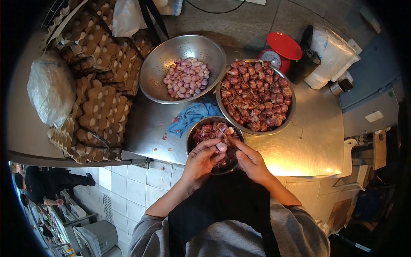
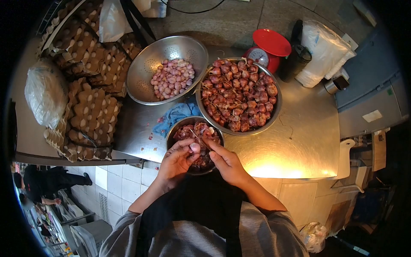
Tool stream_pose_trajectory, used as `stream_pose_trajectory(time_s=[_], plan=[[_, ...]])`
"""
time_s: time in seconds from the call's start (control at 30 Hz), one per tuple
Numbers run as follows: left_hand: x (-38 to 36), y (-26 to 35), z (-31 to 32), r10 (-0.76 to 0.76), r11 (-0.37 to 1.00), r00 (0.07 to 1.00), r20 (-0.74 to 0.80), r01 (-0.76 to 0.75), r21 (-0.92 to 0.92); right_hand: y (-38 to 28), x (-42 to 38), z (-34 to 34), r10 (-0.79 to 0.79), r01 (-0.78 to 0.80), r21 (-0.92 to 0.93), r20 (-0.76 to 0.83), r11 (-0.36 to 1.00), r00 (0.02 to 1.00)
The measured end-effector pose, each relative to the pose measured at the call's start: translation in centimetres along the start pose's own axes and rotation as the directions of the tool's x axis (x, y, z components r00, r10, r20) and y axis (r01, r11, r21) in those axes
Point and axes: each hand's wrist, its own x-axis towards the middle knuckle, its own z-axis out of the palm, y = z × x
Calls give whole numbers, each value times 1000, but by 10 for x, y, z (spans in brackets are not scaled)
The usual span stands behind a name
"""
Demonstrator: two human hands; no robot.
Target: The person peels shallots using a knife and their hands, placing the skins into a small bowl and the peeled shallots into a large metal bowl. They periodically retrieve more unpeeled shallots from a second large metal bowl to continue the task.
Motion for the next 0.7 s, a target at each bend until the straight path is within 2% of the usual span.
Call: stream_pose_trajectory(time_s=[0.17, 0.4, 0.5, 0.6, 0.7], plan=[[1, -7, -4, 44, 994, 999, 3, -44, 98, -2, -2, 2, 34, -33, -13, 40, 999, 999], [-4, 0, 9, 25, 988, 999, -30, -20, 156, 24, 11, -6, -77, 79, 14, -85, 997, 993], [-3, -2, 6, 53, 989, 998, -23, -49, 137, 10, 8, -5, 21, -11, 75, -131, 997, 991], [-2, -4, 2, 84, 986, 996, -18, -80, 145, -2, 6, -4, -160, 145, -223, -53, 964, 986], [2, -9, -7, 145, 975, 989, 34, -148, 166, 0, -2, 0, -135, 143, -154, 62, 978, 989]])
